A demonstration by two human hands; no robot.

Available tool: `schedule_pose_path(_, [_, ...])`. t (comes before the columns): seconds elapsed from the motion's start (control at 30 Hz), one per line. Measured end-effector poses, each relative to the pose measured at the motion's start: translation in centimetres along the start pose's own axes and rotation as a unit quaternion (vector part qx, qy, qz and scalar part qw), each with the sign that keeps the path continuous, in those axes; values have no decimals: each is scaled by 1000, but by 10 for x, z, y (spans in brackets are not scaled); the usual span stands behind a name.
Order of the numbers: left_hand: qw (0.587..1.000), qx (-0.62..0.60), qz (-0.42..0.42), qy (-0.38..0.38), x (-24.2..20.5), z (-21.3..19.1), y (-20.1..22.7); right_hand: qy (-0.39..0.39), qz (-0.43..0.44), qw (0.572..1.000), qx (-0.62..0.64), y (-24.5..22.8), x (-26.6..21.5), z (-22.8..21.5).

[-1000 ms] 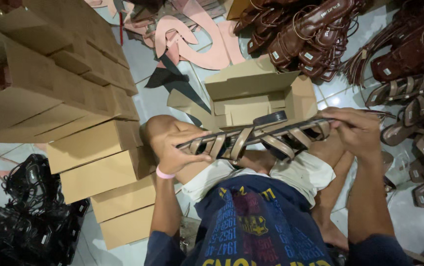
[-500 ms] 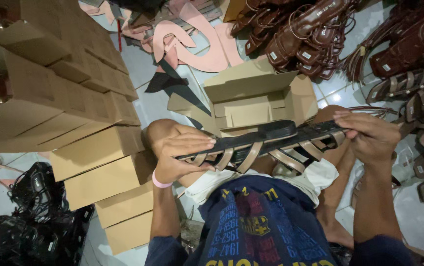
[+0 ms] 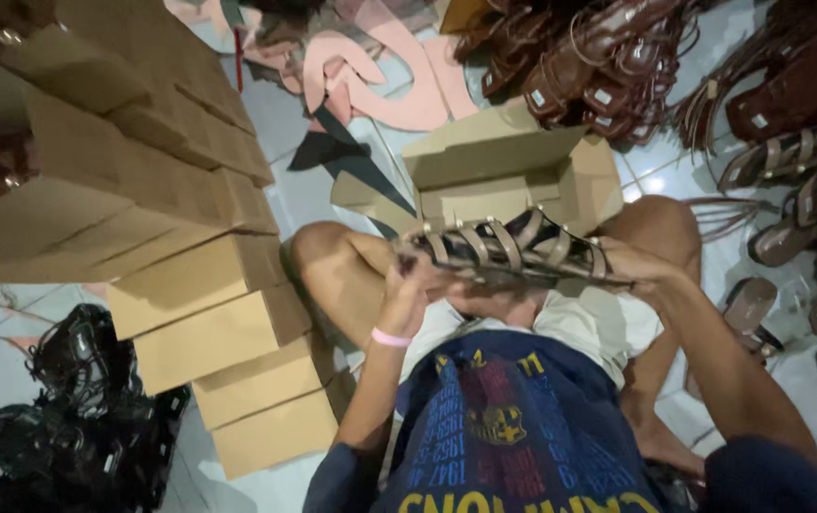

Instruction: The person sits on the floor and repeatedly picks up pairs of brown sandals, places them into small cardboard boxes, and closes the boxes. The person handles the sandals and boxes by hand, stacking the closed boxes to the side.

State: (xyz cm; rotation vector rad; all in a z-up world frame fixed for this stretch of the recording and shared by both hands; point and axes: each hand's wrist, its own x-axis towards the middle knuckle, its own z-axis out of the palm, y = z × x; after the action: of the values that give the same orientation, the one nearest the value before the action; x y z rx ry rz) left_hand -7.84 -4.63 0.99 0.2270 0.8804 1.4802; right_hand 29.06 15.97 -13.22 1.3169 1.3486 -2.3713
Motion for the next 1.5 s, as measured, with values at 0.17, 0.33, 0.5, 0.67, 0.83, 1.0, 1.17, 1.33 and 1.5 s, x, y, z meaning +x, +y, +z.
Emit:
schedule_pose_path(0.17, [998,-63,-19,-2,8,-18,-15,35,-32,998,-42,8,15,-9])
schedule_pose_path(0.33, [995,-52,32,-77,12,-16,6,108,-136,982,-75,-5,-31,-44])
schedule_pose_path(0.5, [997,52,12,-51,40,-25,25,263,-71,961,-52,12,-102,-100])
schedule_pose_path(0.67, [943,328,48,-40,107,-48,8,-264,-280,810,444,39,-135,-111])
schedule_pose_path(0.83, [587,802,77,-79,126,-65,-33,180,-214,960,11,36,-133,-79])
schedule_pose_path(1.0, [656,739,60,-138,125,-63,-26,92,-229,967,-71,-3,-121,-56])
schedule_pose_path(1.17, [694,713,13,-101,129,-41,-8,105,-205,973,0,-22,-103,-40])
schedule_pose_path(1.33, [690,685,220,-76,124,-39,-17,109,-210,971,34,-20,-97,-40])
schedule_pose_path(1.5, [625,691,341,-122,126,-53,-22,128,-204,971,9,-11,-95,-44])
